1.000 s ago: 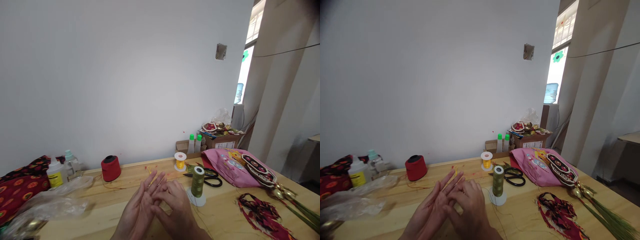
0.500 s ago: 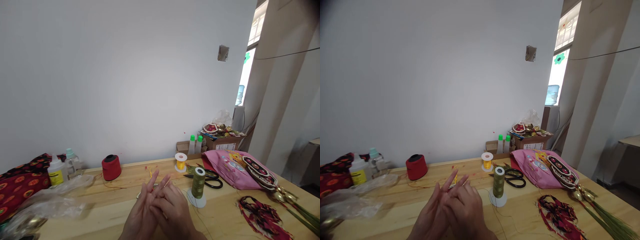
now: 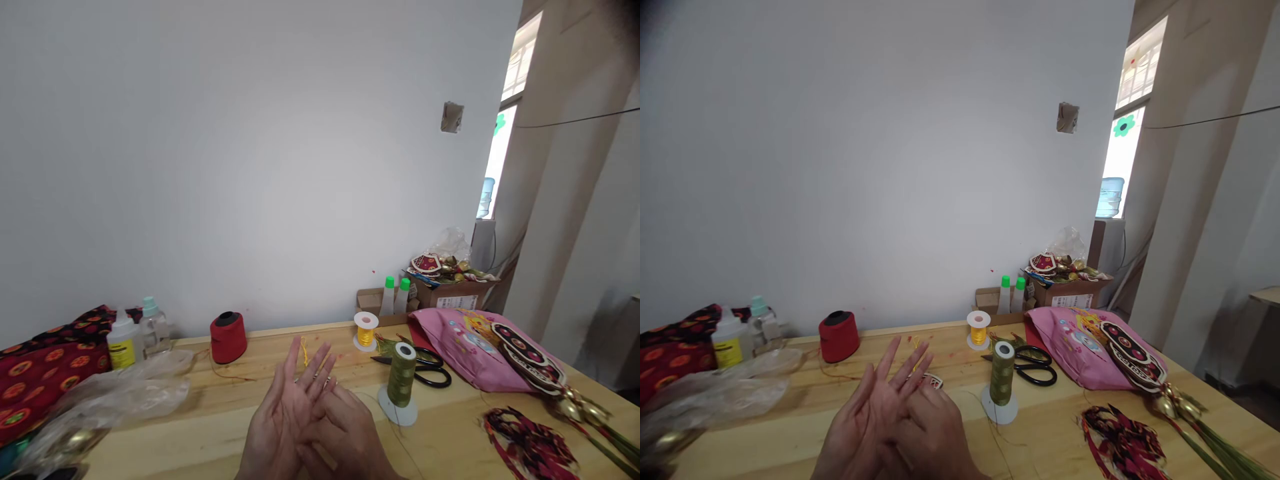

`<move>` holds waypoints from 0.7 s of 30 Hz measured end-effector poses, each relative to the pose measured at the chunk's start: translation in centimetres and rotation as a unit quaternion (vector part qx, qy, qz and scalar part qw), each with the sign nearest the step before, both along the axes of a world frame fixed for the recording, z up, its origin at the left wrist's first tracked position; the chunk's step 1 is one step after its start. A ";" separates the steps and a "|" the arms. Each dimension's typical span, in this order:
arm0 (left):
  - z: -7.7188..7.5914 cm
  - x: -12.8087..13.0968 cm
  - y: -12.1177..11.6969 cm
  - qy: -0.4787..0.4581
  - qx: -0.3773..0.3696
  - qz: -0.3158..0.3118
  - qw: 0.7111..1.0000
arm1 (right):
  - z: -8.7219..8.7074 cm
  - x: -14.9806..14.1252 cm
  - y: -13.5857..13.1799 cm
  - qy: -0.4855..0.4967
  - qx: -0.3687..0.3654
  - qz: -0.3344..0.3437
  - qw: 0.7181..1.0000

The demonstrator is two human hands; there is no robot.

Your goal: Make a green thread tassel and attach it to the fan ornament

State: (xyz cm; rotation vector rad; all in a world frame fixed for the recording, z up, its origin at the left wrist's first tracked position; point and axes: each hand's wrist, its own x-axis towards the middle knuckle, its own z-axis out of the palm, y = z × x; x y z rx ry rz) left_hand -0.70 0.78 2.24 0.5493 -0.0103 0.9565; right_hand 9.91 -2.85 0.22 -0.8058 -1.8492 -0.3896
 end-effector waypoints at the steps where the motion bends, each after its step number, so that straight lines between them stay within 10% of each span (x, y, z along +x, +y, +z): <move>1: 0.1 0.0 0.0 0.008 -0.003 0.010 1.000 | 0.0 0.0 0.0 0.003 -0.002 0.007 1.000; 11: -0.3 -0.3 0.1 0.003 0.049 0.017 0.999 | 1.0 1.7 -0.9 0.214 -0.163 -0.009 0.963; 21: 0.5 -1.8 0.8 -0.053 0.065 0.020 0.996 | -2.1 0.0 0.7 -0.032 -0.299 0.043 0.953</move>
